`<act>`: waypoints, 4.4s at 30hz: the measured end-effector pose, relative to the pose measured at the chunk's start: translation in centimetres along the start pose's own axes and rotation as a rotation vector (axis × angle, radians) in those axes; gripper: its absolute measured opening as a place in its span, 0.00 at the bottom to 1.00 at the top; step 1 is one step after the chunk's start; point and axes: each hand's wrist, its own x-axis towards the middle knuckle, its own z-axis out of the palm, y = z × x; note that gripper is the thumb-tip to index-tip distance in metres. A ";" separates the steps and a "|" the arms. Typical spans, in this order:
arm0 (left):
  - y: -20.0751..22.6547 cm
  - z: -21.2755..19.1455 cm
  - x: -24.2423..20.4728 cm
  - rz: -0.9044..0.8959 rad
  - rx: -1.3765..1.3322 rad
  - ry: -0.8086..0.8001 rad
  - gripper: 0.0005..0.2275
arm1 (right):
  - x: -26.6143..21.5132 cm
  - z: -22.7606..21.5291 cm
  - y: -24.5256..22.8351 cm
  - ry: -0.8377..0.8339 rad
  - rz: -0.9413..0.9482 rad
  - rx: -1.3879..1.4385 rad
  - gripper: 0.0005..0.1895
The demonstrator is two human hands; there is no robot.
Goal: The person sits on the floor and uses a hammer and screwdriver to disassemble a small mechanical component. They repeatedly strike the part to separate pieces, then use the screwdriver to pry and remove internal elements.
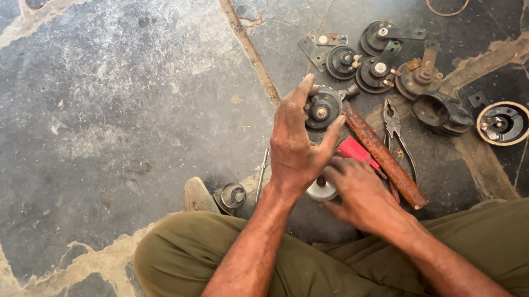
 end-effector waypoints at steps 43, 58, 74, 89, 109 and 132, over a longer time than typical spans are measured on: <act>-2.0 1.8 -0.2 -0.987 -1.140 -0.294 0.31 | 0.5 -0.7 -0.4 0.007 -0.109 -0.018 0.18; -4.8 2.0 -0.7 -1.044 -1.431 -0.091 0.26 | 0.4 -3.5 3.7 0.323 0.224 -0.101 0.10; -4.3 0.2 -2.5 -0.968 -1.381 0.027 0.30 | -2.5 1.1 1.4 -0.233 0.226 -0.318 0.27; -7.6 1.2 -4.6 -1.037 -0.525 -0.325 0.21 | -3.6 -1.6 4.2 -0.319 0.316 -0.241 0.23; -7.3 -4.2 -0.4 -0.706 -0.138 -0.203 0.17 | 5.4 11.6 -5.5 0.249 -0.417 -0.409 0.30; -9.4 2.6 -5.3 -0.427 -0.058 -0.956 0.21 | -4.7 4.6 6.8 0.002 0.071 -0.696 0.05</act>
